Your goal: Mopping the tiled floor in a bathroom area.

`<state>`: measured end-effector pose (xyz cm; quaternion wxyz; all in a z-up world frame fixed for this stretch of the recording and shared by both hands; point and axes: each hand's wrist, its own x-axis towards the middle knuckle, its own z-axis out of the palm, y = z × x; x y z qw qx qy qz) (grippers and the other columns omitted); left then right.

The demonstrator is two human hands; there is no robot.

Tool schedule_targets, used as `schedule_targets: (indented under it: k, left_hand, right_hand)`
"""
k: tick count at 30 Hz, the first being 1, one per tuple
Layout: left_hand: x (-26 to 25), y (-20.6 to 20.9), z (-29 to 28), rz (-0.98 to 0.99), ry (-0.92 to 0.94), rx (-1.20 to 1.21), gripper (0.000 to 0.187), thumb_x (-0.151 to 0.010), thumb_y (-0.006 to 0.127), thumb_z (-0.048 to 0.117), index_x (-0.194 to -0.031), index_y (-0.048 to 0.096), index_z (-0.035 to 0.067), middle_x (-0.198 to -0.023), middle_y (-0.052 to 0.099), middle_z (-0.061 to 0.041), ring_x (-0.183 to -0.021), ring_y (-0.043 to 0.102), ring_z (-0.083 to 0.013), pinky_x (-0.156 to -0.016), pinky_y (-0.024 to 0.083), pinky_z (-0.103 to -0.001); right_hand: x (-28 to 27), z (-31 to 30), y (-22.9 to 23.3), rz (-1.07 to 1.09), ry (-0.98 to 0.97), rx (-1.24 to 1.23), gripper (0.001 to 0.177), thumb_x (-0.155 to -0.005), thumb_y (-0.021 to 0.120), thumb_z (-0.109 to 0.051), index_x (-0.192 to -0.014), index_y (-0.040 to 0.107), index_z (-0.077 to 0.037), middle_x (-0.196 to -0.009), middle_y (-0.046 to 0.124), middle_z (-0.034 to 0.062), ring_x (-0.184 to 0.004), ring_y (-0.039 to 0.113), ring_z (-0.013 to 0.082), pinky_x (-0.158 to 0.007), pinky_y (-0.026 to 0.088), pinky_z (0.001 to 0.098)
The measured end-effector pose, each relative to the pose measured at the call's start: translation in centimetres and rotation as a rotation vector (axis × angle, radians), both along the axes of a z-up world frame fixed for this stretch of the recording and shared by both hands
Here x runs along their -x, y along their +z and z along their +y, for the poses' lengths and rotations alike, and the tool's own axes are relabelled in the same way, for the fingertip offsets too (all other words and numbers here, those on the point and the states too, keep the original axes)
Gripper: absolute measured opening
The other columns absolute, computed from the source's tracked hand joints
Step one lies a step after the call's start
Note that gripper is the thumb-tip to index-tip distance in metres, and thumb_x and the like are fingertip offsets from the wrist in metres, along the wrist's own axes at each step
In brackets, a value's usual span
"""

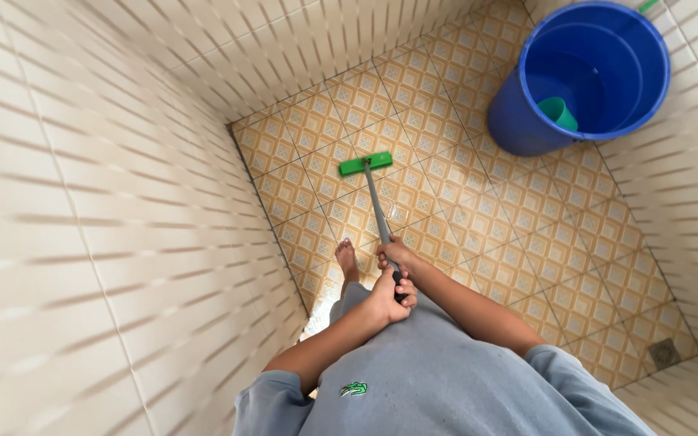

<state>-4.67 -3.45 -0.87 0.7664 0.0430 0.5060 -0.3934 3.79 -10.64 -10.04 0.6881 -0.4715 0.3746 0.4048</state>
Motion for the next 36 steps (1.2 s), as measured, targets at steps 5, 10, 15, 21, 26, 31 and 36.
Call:
schedule_targets:
  k: [5,10,15,21,26,31,36]
  left_hand:
    - [2.8,1.0,-1.5,-0.008,0.077,0.023,0.055,-0.101,0.039,0.071,-0.085,0.051,0.019,-0.063,0.044,0.006,-0.045,0.039,-0.0059,-0.043,0.024,-0.026]
    - [5.6,1.7,-3.1,0.017,0.123,0.026,0.05,-0.106,0.04,0.062,-0.086,0.051,0.018,-0.064,0.044,0.006,-0.047,0.039,-0.0068,-0.045,0.025,-0.028]
    - [7.6,3.7,-3.5,0.062,0.185,0.026,0.052,-0.104,0.039,0.065,-0.085,0.05,0.017,-0.064,0.044,0.005,-0.047,0.039,-0.0069,-0.045,0.026,-0.027]
    - [8.9,4.3,-3.1,0.058,0.207,0.038,0.051,-0.104,0.038,0.064,-0.084,0.048,0.018,-0.065,0.043,0.005,-0.047,0.039,-0.0065,-0.045,0.026,-0.027]
    - [8.6,3.3,-2.2,0.037,0.202,0.032,0.051,-0.105,0.038,0.064,-0.084,0.049,0.018,-0.064,0.043,0.006,-0.046,0.038,-0.0061,-0.044,0.026,-0.027]
    - [7.4,2.5,-0.8,0.051,0.166,-0.022,0.052,-0.104,0.037,0.065,-0.083,0.05,0.02,-0.064,0.042,0.007,-0.045,0.036,-0.0052,-0.044,0.023,-0.026]
    - [5.3,2.2,2.0,-0.086,0.21,0.073,0.049,-0.107,0.041,0.06,-0.08,0.049,0.02,-0.063,0.042,0.008,-0.046,0.038,-0.0039,-0.044,0.023,-0.025]
  right_hand:
    - [2.7,-1.3,-1.6,-0.049,0.052,-0.049,0.06,-0.085,0.058,0.01,-0.134,0.028,-0.005,-0.063,0.049,0.0095,-0.043,0.043,0.0154,-0.037,0.039,0.0323]
    - [5.0,-2.4,2.0,-0.026,0.108,-0.083,0.041,-0.086,0.057,0.009,-0.118,0.035,-0.004,-0.062,0.048,0.0091,-0.042,0.041,0.0144,-0.036,0.037,0.0301]
    - [7.2,-2.5,3.9,0.019,0.143,-0.121,0.042,-0.087,0.057,0.01,-0.12,0.032,-0.001,-0.065,0.048,0.0083,-0.044,0.045,0.0135,-0.037,0.038,0.0293]
    - [8.2,-1.8,6.5,0.089,0.192,-0.095,0.07,-0.087,0.055,0.008,-0.142,0.019,-0.015,-0.064,0.048,0.0081,-0.043,0.042,0.015,-0.038,0.037,0.0293]
    - [7.8,-0.6,4.3,0.084,0.218,-0.069,0.077,-0.086,0.056,0.007,-0.149,0.016,-0.014,-0.063,0.048,0.0083,-0.043,0.043,0.0154,-0.038,0.037,0.031]
    - [6.3,1.1,3.5,0.077,0.269,-0.028,0.065,-0.084,0.056,0.006,-0.139,0.025,-0.014,-0.062,0.047,0.0074,-0.041,0.042,0.0151,-0.036,0.035,0.0338]
    - [4.3,2.9,-1.8,0.002,0.207,-0.132,0.061,-0.084,0.06,0.008,-0.135,0.027,0.002,-0.06,0.048,0.0086,-0.042,0.044,0.0159,-0.036,0.038,0.034]
